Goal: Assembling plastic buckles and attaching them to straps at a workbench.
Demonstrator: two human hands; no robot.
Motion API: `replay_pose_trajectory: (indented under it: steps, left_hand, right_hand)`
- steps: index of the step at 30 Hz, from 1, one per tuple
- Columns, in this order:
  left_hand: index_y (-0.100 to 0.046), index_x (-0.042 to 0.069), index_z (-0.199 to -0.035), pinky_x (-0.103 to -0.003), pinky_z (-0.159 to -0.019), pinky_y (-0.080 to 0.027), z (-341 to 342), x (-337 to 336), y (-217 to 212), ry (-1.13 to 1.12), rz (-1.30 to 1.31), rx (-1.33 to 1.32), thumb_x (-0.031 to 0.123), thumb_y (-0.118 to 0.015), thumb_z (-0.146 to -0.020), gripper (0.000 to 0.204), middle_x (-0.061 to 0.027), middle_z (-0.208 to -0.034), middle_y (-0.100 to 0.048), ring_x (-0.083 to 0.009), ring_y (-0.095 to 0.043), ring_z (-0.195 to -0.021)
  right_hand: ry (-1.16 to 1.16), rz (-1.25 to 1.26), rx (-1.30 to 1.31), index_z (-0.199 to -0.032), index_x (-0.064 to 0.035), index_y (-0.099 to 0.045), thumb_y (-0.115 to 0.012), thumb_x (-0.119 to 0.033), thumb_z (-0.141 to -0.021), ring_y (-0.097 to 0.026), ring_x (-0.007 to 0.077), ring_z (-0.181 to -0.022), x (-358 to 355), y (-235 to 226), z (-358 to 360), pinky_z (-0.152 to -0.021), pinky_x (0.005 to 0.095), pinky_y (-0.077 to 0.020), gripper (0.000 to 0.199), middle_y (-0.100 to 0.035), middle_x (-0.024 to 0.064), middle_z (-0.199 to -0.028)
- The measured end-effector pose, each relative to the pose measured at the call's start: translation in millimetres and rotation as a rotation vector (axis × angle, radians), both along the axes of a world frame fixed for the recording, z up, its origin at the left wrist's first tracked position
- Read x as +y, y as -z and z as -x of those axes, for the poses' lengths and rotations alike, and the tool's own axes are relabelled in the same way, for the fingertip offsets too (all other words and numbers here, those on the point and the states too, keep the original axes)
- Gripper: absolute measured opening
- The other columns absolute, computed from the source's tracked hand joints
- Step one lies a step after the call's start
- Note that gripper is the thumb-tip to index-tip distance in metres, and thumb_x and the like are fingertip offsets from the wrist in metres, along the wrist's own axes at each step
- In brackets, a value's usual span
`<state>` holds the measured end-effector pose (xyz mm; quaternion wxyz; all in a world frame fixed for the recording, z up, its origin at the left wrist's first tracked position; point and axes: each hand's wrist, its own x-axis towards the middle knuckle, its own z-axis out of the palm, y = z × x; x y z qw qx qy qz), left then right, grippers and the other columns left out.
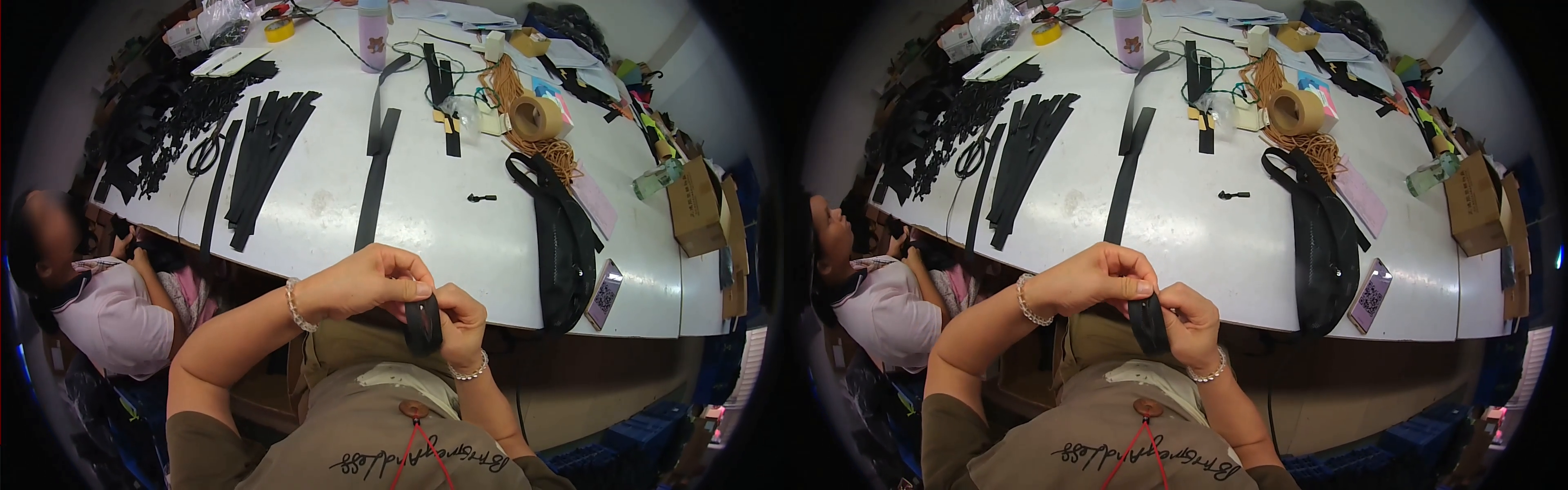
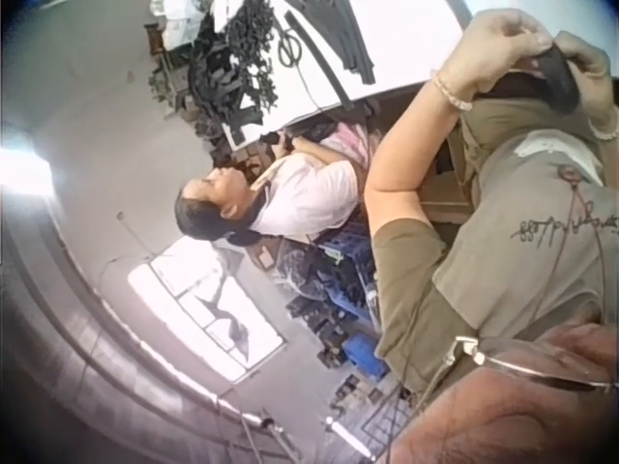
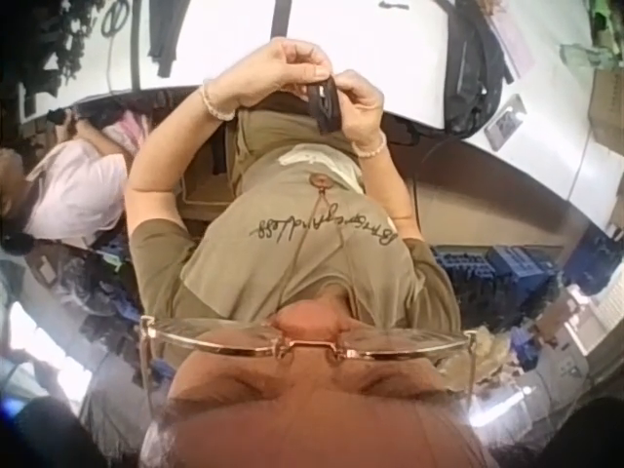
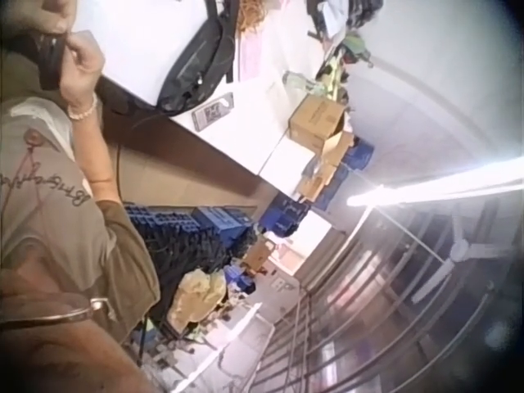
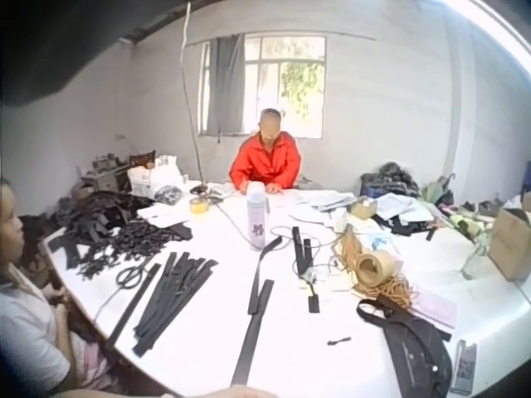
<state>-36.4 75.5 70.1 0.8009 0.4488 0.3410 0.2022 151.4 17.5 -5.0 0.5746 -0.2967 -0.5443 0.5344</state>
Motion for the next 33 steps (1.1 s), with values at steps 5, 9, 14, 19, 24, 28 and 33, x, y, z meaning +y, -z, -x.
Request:
replay_pose_trajectory:
  steps: [5,9,14,19,24,28,33]
  left_hand:
    - [-0.066,0.001,-0.099,-0.018,-0.065,-0.053,10,-8,23,-0.001,0.140,0.055,0.018,-0.063,-0.092,0.018,-0.0015,-0.086,-0.067,-0.0058,-0.062,-0.072]
    - [-0.066,0.001,-0.098,-0.017,-0.060,-0.052,9,-9,31,-0.001,0.054,0.092,0.018,-0.061,-0.093,0.018,-0.0014,-0.084,-0.067,-0.0049,-0.061,-0.068]
    - [-0.065,0.002,-0.096,-0.017,-0.060,-0.049,0,-21,33,-0.066,-0.005,0.053,0.018,-0.060,-0.094,0.017,-0.0001,-0.081,-0.065,-0.0042,-0.058,-0.066]
    - [-0.064,0.002,-0.095,-0.019,-0.065,-0.047,1,-26,39,-0.114,0.015,-0.061,0.018,-0.058,-0.095,0.017,0.0006,-0.081,-0.063,-0.0047,-0.056,-0.068]
    - [-0.065,0.001,-0.094,-0.021,-0.073,-0.049,3,-30,34,-0.084,0.043,-0.118,0.017,-0.058,-0.095,0.018,-0.0008,-0.087,-0.064,-0.0053,-0.057,-0.078]
    - [-0.066,0.000,-0.093,-0.022,-0.075,-0.049,4,-32,41,-0.113,0.048,-0.098,0.018,-0.058,-0.095,0.019,-0.0009,-0.087,-0.065,-0.0053,-0.058,-0.080]
    - [-0.065,0.000,-0.091,-0.021,-0.071,-0.047,4,-31,45,-0.177,-0.157,0.081,0.015,-0.061,-0.093,0.016,-0.0004,-0.085,-0.064,-0.0041,-0.056,-0.079]
  right_hand:
    - [-0.144,0.295,-0.082,-0.093,0.0044,-0.064,-0.058,0.002,-0.090,-0.060,0.0089,-0.077,-11,-3,-4,-0.069,0.0211,-0.0486,0.007,-0.064,0.0044,-0.087]
    - [-0.084,0.475,0.021,-0.096,0.0053,-0.064,-0.058,0.002,-0.090,-0.065,0.0107,-0.077,-18,-1,1,-0.070,0.0219,-0.0529,0.008,-0.067,0.0089,-0.090]
    - [-0.137,0.668,0.386,-0.101,0.0045,-0.060,-0.061,-0.004,-0.091,-0.067,0.0122,-0.078,-18,-3,5,-0.070,0.0226,-0.0554,0.013,-0.069,0.0116,-0.092]
    - [-0.118,0.644,0.367,-0.101,0.0029,-0.059,-0.062,-0.008,-0.091,-0.065,0.0108,-0.076,-24,1,11,-0.068,0.0215,-0.0539,0.014,-0.068,0.0096,-0.090]
    - [-0.144,0.477,0.367,-0.098,0.0020,-0.059,-0.064,-0.007,-0.090,-0.062,0.0084,-0.074,-27,8,10,-0.066,0.0206,-0.0515,0.014,-0.065,0.0055,-0.087]
    - [-0.163,0.383,0.231,-0.097,0.0031,-0.059,-0.063,-0.003,-0.089,-0.059,0.0067,-0.072,-23,8,2,-0.063,0.0206,-0.0496,0.011,-0.063,0.0030,-0.085]
    - [-0.103,0.478,-0.073,-0.096,0.0037,-0.061,-0.059,0.001,-0.090,-0.056,0.0063,-0.067,-14,-10,-1,-0.059,0.0203,-0.0464,0.007,-0.061,0.0017,-0.083]
